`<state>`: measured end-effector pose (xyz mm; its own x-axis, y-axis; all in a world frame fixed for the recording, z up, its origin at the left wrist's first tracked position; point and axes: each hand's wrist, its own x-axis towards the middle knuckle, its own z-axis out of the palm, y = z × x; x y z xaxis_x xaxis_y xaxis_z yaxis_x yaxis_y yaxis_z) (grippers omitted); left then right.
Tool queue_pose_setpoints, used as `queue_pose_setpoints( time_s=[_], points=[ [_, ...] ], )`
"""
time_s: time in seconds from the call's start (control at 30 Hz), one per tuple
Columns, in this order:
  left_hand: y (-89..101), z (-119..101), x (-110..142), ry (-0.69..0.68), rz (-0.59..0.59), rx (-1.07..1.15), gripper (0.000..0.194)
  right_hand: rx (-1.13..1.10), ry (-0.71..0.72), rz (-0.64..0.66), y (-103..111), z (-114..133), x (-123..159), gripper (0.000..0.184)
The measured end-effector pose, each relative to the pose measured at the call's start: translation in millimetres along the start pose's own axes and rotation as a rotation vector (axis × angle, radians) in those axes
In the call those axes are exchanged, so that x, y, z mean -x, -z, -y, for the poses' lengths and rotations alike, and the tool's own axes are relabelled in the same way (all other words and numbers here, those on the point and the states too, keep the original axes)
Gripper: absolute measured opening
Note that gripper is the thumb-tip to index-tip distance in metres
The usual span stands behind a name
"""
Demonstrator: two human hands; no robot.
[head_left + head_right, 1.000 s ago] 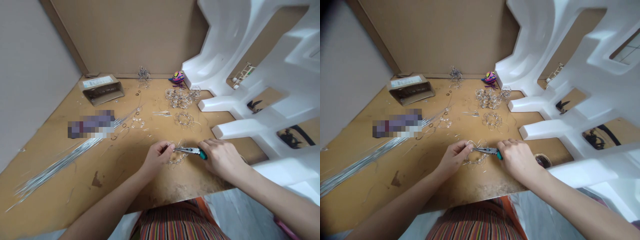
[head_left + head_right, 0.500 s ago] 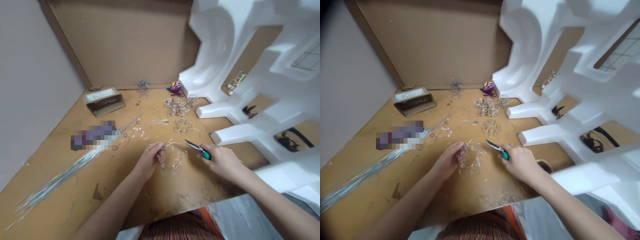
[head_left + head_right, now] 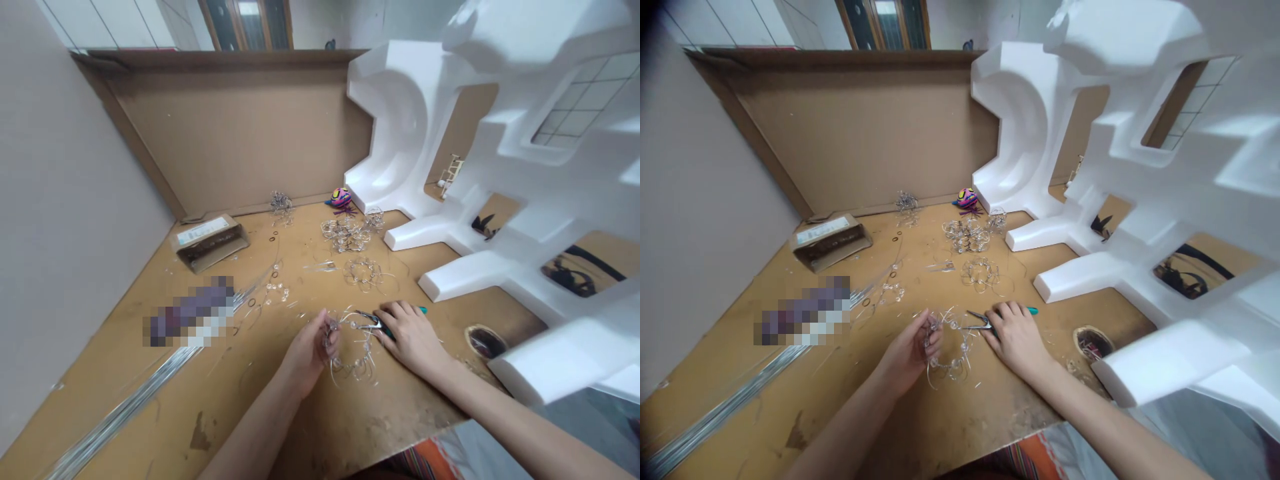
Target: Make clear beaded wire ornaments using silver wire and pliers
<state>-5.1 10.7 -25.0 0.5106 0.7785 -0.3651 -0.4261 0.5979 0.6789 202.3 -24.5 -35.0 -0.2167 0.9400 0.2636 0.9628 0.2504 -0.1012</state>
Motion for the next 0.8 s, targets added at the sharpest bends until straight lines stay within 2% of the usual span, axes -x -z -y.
queue_pose_setpoints(
  time_s=[0.1, 0.2, 0.3, 0.37, 0.5, 0.7, 0.8],
  points=[
    [1.9, 1.0, -3.4, -0.017, -0.039, -0.022, 0.032, -0.223, 0.027, -0.024, 2.6, -4.1, -0.1, 0.034],
    [4.6, 1.4, -6.5, -0.041, -0.023, -0.041, 0.040, -0.587, -0.015, -0.029, 14.2, -2.8, -5.2, 0.030],
    [6.8, 1.4, -8.1, -0.058, -0.024, -0.035, 0.035, -0.917, -0.087, 0.132, 25.1, 4.9, -13.9, 0.028],
    [7.9, 1.2, -8.3, -0.082, -0.049, -0.031, 0.028, -1.020, -0.131, 0.236, 28.1, 11.0, -19.1, 0.027],
    [8.1, -0.2, -7.6, -0.148, -0.098, -0.086, 0.020, -1.015, -0.194, 0.195, 25.2, 17.0, -24.5, 0.024],
    [7.5, -0.9, -9.4, -0.159, -0.133, -0.181, 0.018, -0.781, -0.038, 0.035, 14.2, 13.3, -29.7, 0.018],
    [10.8, -0.1, -10.2, -0.164, -0.146, -0.238, 0.021, -0.712, 0.006, 0.044, 11.1, 14.1, -36.1, 0.025]
  ],
)
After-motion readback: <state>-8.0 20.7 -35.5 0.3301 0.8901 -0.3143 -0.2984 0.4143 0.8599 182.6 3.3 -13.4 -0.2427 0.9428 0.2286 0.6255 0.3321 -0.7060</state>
